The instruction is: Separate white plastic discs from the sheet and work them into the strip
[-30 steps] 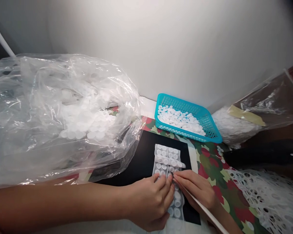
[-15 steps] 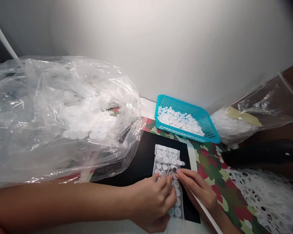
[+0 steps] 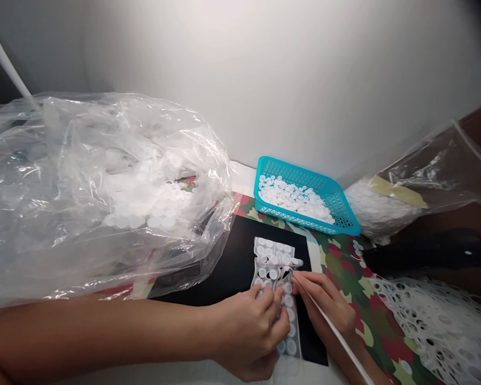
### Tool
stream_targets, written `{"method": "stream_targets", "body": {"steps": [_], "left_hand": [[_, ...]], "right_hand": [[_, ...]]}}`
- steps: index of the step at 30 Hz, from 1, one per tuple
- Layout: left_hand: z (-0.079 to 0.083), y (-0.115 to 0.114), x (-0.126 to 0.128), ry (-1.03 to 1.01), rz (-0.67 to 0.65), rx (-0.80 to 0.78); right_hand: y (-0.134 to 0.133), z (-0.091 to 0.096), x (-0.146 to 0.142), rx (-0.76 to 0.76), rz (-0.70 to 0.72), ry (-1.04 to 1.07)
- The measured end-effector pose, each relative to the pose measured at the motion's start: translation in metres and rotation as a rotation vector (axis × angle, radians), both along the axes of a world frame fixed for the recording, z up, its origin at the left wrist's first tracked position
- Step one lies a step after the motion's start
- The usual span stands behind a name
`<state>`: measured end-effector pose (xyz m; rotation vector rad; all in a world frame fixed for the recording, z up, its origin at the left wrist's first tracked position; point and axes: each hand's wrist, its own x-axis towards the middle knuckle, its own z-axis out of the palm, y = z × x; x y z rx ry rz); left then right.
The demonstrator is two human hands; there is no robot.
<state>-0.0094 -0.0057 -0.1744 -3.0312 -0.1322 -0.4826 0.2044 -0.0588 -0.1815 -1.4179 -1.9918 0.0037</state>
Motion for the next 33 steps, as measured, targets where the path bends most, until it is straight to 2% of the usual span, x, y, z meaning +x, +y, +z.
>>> {"method": "stream_targets", "body": {"steps": [5, 10, 12, 16, 19, 24, 33], "left_hand": [[0.001, 0.000, 0.000, -0.006, 0.001, 0.001], [-0.001, -0.001, 0.000, 0.011, 0.000, 0.012], [-0.002, -0.001, 0.000, 0.011, -0.003, 0.014], [-0.001, 0.000, -0.001, 0.008, -0.008, -0.004], [0.000, 0.002, -0.001, 0.017, -0.012, -0.017], [-0.001, 0.003, -0.001, 0.006, -0.018, -0.024], [-0.001, 0.002, -0.001, 0.003, -0.018, -0.038]], "right_hand": [[0.006, 0.006, -0.002, 0.055, -0.011, 0.044], [0.012, 0.011, 0.009, 0.087, -0.138, 0.130], [0.013, 0.013, 0.014, 0.017, -0.075, 0.182], [0.012, 0.016, 0.019, -0.139, 0.143, 0.209], [0.012, 0.018, 0.017, -0.178, 0.224, 0.205], [0.011, 0.020, 0.016, -0.194, 0.257, 0.172], [0.009, 0.014, 0.019, -0.120, 0.254, 0.043]]}}
